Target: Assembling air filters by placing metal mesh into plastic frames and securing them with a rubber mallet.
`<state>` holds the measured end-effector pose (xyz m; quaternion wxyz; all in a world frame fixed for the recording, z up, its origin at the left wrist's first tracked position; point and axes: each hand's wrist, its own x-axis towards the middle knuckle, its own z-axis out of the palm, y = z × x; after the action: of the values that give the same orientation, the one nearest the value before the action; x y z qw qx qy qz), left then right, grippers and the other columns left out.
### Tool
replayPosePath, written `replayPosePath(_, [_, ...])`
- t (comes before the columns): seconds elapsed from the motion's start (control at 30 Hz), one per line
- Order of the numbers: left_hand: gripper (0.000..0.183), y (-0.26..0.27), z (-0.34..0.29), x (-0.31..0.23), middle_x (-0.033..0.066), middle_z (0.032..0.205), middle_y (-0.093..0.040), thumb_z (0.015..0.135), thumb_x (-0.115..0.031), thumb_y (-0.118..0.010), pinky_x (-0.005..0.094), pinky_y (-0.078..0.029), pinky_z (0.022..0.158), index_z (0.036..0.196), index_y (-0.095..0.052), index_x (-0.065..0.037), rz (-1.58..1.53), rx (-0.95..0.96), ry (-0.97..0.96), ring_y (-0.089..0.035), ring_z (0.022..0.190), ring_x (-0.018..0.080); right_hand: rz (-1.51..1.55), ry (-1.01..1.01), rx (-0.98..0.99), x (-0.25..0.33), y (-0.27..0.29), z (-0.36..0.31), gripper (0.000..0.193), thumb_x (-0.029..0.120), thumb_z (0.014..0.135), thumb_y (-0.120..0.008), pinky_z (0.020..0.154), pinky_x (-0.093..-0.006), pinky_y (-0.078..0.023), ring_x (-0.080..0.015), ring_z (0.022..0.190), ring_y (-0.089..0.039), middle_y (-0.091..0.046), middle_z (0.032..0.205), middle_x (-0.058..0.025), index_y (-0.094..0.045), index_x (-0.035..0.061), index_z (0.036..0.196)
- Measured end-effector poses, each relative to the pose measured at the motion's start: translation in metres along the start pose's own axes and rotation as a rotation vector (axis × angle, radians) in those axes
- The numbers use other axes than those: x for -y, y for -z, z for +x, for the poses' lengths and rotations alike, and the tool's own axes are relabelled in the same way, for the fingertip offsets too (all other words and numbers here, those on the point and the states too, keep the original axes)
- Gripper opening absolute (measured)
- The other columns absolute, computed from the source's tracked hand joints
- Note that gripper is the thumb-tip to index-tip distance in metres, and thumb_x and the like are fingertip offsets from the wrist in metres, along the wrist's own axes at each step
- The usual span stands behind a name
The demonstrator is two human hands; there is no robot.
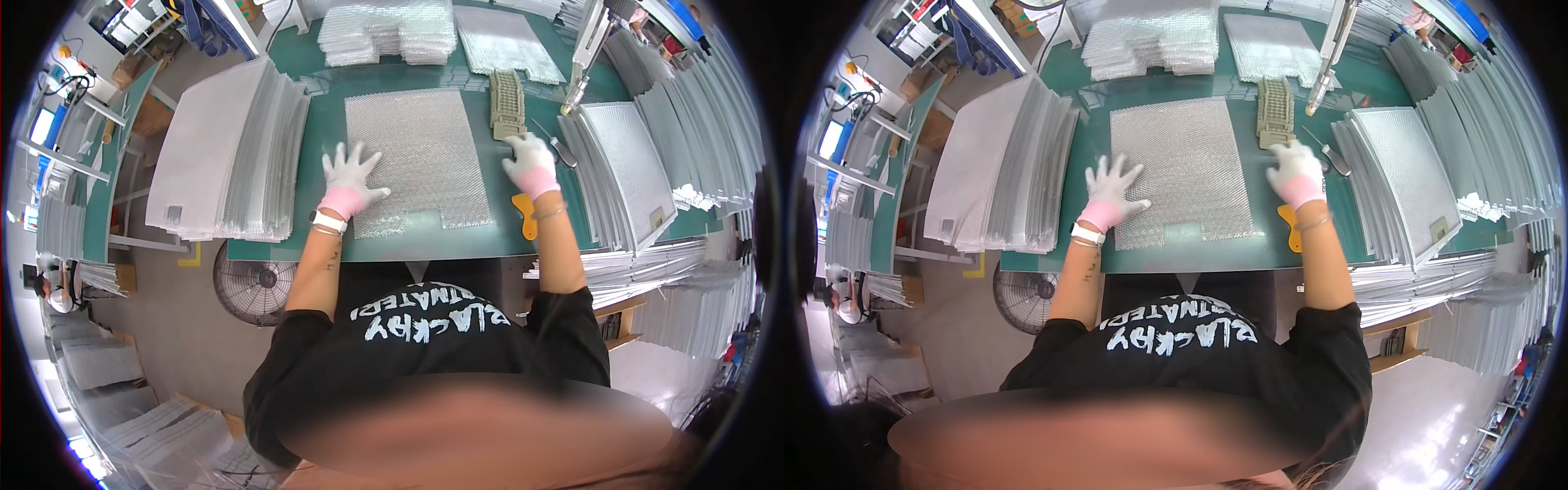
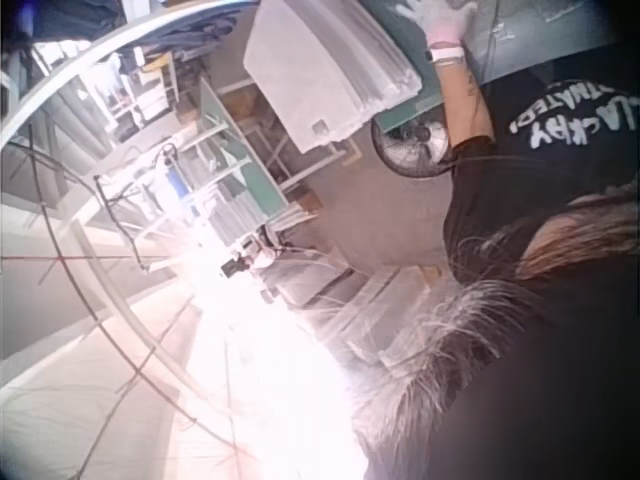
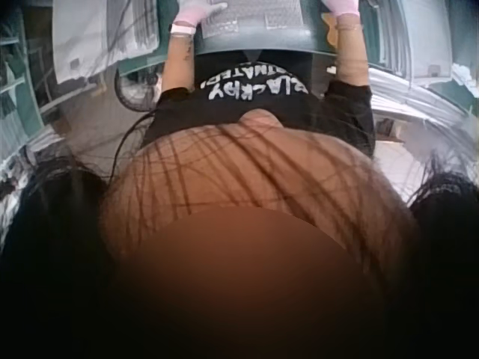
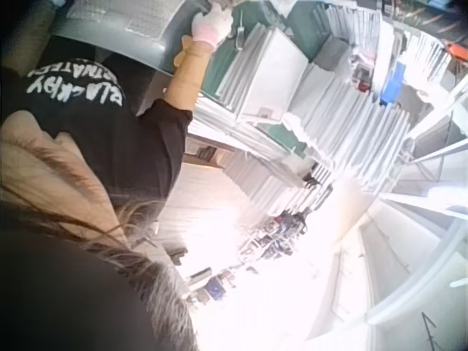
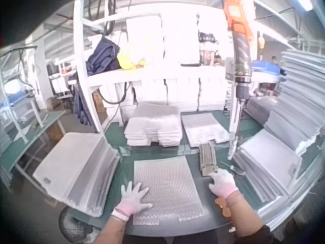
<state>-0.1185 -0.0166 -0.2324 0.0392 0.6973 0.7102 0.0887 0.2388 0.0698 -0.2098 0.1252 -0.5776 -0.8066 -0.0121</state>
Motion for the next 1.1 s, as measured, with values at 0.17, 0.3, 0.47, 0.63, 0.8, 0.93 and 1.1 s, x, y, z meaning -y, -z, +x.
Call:
replayPosePath(0.17, [0.084, 0.012, -0.025, -0.004, 0.0128, 0.156, -0.032, 0.072, -0.057, -0.074, 0.0623, -0.006, 0.118, 0.145, -0.046, -0.025, 0.053, 0.271, -0.084, -0.019, 0.146, 0.0401, -0.382, -0.102, 0.276, -0.042, -0.007, 0.013, 0.04, 0.02, 0.076, -0.067, 0.109, -0.0539, -0.032, -0.0302, 0.116, -0.057, -0.064, 0.113, -0.0123, -0.064, 0.0155, 0.115])
replayPosePath(0.3, [0.082, 0.023, -0.066, -0.018, 0.0138, 0.15, -0.038, 0.071, -0.047, -0.078, 0.0638, -0.008, 0.116, 0.141, -0.049, -0.018, 0.014, 0.041, -0.077, -0.023, 0.144, 0.0399, -0.166, 0.005, 0.356, -0.071, 0.002, 0.029, 0.048, 0.02, 0.07, -0.073, 0.106, -0.0469, -0.038, -0.0306, 0.111, -0.06, -0.065, 0.113, -0.0098, -0.066, 0.0162, 0.117])
replayPosePath(0.47, [0.054, 0.017, -0.128, 0.005, 0.0142, 0.119, -0.063, 0.081, -0.029, -0.076, 0.0502, -0.044, 0.1, 0.125, -0.057, -0.006, -0.796, -0.341, -0.351, -0.059, 0.111, 0.0332, 0.308, 0.015, 0.259, -0.087, -0.012, 0.026, 0.041, 0.011, 0.071, -0.076, 0.092, -0.0331, -0.05, -0.0241, 0.101, -0.065, -0.067, 0.107, -0.0078, -0.068, 0.0105, 0.111])
replayPosePath(0.63, [0.02, -0.068, -0.196, -0.009, 0.0044, 0.095, -0.06, 0.101, -0.031, -0.055, 0.0364, -0.049, 0.086, 0.096, -0.057, -0.011, -2.219, 0.662, 0.481, -0.057, 0.079, 0.0156, 1.225, 0.05, 0.043, 0.014, 0.008, -0.02, 0.031, 0.0, 0.084, -0.071, 0.084, -0.0256, -0.051, -0.0099, 0.095, -0.062, -0.068, 0.103, -0.0019, -0.065, 0.002, 0.114])
replayPosePath(0.8, [0.026, -0.072, -0.183, -0.053, 0.0064, 0.099, -0.061, 0.099, -0.03, -0.06, 0.0344, -0.051, 0.081, 0.105, -0.058, -0.004, -1.969, 0.31, 0.554, -0.059, 0.085, 0.0166, 1.362, -0.099, 0.389, 0.127, -0.012, -0.153, 0.054, 0.015, 0.078, -0.079, 0.093, -0.0303, -0.049, -0.0132, 0.102, -0.061, -0.065, 0.111, -0.0049, -0.06, 0.0048, 0.128])
replayPosePath(0.93, [0.026, -0.072, -0.189, -0.056, 0.0073, 0.098, -0.065, 0.098, -0.025, -0.061, 0.0334, -0.052, 0.08, 0.112, -0.062, -0.002, -1.543, 0.148, 0.25, -0.062, 0.084, 0.0191, 1.652, -0.419, 0.553, 0.153, -0.071, -0.219, 0.053, 0.007, 0.083, -0.075, 0.092, -0.0287, -0.05, -0.014, 0.103, -0.062, -0.065, 0.114, -0.0097, -0.053, -0.004, 0.13])
replayPosePath(1.1, [0.032, -0.091, -0.195, -0.056, 0.0106, 0.106, -0.067, 0.101, -0.023, -0.056, 0.0338, -0.053, 0.085, 0.115, -0.061, 0.006, -2.063, 0.238, 0.681, -0.066, 0.094, 0.0194, 2.06, -0.738, 0.405, 0.156, -0.096, -0.222, 0.034, 0.001, 0.089, -0.067, 0.08, -0.0252, -0.052, -0.012, 0.09, -0.063, -0.066, 0.105, -0.0075, -0.056, -0.0032, 0.121])
